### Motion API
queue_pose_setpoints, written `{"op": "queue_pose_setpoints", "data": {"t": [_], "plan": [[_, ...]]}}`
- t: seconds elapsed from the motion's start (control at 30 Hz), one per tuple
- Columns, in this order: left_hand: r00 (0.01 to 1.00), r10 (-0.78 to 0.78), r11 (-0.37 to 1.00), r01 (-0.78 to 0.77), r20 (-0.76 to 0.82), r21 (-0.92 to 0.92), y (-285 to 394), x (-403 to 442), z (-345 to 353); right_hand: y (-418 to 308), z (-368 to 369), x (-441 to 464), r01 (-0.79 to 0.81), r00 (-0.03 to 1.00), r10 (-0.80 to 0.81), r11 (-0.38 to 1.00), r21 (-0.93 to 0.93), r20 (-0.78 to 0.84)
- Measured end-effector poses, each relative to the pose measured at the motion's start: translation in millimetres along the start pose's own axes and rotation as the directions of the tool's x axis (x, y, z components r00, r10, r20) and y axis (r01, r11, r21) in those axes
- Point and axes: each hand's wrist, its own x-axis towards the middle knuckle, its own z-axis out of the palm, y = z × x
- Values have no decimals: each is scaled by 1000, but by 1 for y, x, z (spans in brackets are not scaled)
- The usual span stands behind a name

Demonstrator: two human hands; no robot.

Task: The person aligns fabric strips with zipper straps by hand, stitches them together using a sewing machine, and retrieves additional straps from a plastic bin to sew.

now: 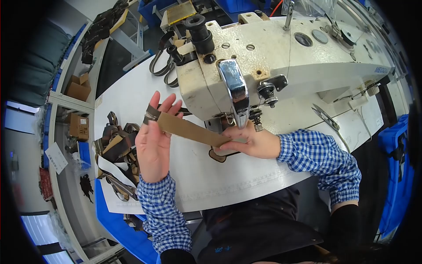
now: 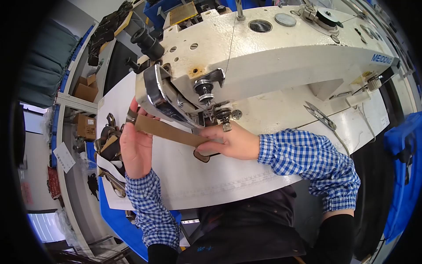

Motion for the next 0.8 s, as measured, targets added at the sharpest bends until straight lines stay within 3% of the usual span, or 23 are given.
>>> {"op": "queue_pose_setpoints", "data": {"t": [0.03,0.07,0.17,0.47,0.8], "plan": [[1000,-12,973,13,-6,229,0,3,-4,-6,-3,0,-35,999,35,999,15,12],[999,16,951,-4,-34,309,-4,6,-7,-9,-5,-1,-71,997,71,997,28,25],[1000,-27,929,28,-8,368,-2,7,-13,-3,-2,-1,-73,997,73,989,127,11],[997,-68,924,75,-31,376,0,7,-13,1,2,-3,-169,985,168,951,259,28],[997,-76,928,70,2,367,2,6,-14,-5,0,-2,-251,968,244,942,223,59]]}}
